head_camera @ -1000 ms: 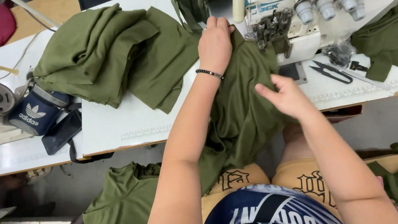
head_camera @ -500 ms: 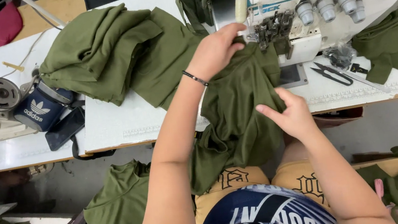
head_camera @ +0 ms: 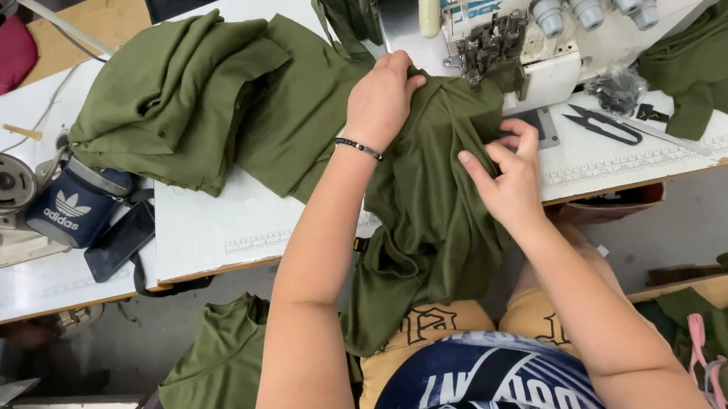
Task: Inspecting and finalizing green garments at a sewing station, checking seams and handling fabric.
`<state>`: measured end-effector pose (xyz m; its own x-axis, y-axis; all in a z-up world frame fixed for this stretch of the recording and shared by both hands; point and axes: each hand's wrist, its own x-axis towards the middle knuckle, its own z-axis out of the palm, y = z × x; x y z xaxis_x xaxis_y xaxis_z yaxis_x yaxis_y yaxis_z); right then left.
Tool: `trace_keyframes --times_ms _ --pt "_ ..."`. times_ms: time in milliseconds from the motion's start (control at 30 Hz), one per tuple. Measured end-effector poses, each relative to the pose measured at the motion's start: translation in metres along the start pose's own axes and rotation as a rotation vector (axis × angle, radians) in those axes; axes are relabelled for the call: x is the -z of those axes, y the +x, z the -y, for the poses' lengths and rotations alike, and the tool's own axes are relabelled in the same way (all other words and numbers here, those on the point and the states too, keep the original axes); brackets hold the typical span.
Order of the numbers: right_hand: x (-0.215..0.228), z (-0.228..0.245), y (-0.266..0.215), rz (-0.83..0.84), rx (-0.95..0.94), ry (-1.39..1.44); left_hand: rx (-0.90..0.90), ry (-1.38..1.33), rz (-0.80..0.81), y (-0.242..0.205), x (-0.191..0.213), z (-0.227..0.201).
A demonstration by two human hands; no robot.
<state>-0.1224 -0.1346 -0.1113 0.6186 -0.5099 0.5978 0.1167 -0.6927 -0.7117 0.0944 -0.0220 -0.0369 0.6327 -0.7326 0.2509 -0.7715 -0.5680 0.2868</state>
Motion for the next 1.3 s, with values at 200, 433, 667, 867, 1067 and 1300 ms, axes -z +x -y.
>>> trace_keyframes --times_ms 200,433,667,867,1067,1300 --pt "0.014 -0.004 0.024 0.342 -0.208 0.023 0.021 0.015 -0.116 0.024 -0.022 0.007" --pt "0.027 0.037 0.019 0.27 -0.103 0.14 -0.175 -0.257 -0.104 0.0 0.021 0.041" --pt "0.035 0.055 0.011 0.365 0.044 0.277 -0.377 -0.402 0.004 -0.022 0.069 -0.005" --pt "0.046 0.063 0.03 0.503 -0.404 0.534 -0.154 -0.472 0.227 -0.014 0.074 0.006" --pt "0.062 -0.005 0.03 0.281 -0.084 0.193 -0.309 -0.551 0.069 -0.006 0.06 -0.014" --pt "0.041 0.022 0.048 0.837 -0.191 0.642 -0.175 -0.678 0.452 0.007 0.064 -0.017"
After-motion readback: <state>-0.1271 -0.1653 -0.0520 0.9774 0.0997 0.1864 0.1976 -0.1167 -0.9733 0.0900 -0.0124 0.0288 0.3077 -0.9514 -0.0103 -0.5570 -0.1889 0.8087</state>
